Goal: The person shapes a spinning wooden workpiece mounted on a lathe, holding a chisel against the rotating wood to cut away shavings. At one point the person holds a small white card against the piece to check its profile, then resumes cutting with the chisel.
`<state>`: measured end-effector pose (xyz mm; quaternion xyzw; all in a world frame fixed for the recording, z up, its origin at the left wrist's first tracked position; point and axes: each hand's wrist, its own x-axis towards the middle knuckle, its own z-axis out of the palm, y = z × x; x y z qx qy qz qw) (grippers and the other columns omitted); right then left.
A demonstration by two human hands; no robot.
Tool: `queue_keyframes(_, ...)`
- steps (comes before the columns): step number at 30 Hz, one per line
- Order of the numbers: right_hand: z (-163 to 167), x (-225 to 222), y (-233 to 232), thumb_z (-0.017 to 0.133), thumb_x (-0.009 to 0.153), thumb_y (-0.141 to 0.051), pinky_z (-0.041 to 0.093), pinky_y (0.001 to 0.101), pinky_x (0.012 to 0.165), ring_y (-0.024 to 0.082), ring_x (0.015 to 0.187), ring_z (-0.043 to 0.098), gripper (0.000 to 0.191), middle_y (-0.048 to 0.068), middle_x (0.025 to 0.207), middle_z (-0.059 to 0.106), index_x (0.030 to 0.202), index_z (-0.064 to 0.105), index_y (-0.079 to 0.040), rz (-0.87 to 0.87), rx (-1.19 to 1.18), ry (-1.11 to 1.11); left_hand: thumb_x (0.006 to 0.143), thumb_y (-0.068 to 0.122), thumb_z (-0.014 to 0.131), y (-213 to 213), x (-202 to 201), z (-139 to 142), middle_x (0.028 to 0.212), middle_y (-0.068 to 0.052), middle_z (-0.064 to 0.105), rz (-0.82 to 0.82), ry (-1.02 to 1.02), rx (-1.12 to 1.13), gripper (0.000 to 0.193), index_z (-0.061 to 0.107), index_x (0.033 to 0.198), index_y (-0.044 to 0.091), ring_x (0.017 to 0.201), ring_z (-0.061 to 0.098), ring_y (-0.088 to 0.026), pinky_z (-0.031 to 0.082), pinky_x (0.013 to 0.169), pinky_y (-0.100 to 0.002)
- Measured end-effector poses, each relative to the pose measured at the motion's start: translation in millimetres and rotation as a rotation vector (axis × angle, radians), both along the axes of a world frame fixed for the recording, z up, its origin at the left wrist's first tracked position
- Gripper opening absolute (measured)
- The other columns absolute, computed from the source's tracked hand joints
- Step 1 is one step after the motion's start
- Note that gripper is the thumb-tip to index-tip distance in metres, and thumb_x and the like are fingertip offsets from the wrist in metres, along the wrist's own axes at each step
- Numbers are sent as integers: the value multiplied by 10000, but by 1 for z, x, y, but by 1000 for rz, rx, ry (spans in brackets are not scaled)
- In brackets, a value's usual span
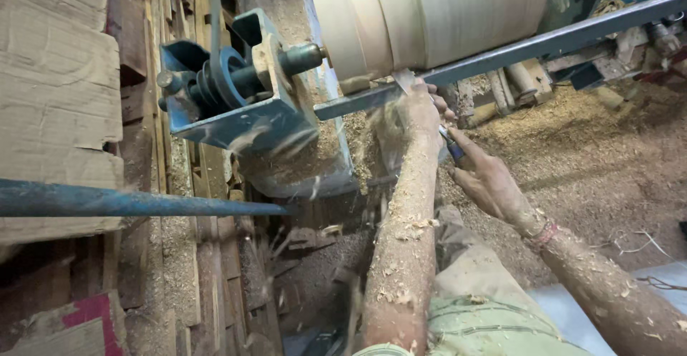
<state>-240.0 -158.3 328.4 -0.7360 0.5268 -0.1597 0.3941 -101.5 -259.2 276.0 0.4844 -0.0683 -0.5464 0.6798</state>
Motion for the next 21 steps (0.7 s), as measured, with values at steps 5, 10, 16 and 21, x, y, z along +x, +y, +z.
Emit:
queue_keyframes(5, 0, 5, 8, 590, 905, -90, 567, 342, 593, 190, 658, 633, 788, 80, 879, 680, 1619, 297, -248, -74, 54, -33, 1037, 415, 498, 7, 1, 14, 617, -37, 581, -110, -132, 90, 432, 627, 960, 11, 455, 540, -138, 481, 388, -307)
queue_keyframes(10, 14, 8, 10, 560, 957, -87, 487, 314, 465, 214, 548, 536, 805, 101, 692, 569, 1660, 240, -314, -166, 245, 82, 1062, 377, 451, 2, -3, 13, 572, -49, 542, -131, -132, 51, 402, 579, 932, 19, 395, 524, -161, 451, 348, -303)
queue_keyframes(16, 18, 21, 26, 592, 925, -117, 606, 398, 713, 257, 648, 634, 785, 129, 1099, 736, 1623, 251, -232, -163, 154, -121, 1059, 318, 497, -9, -1, -23, 593, -43, 574, -181, -127, 26, 387, 621, 919, -21, 421, 545, -161, 447, 371, -322)
queue_keyframes(21, 8, 14, 39, 627, 909, -96, 498, 453, 994, 369, 1146, 676, 819, 229, 1375, 635, 1640, 262, -152, -65, -127, -161, 1059, 348, 580, -6, -4, -40, 592, -56, 525, -157, -25, 1, 409, 561, 891, -24, 417, 515, -176, 432, 368, -339)
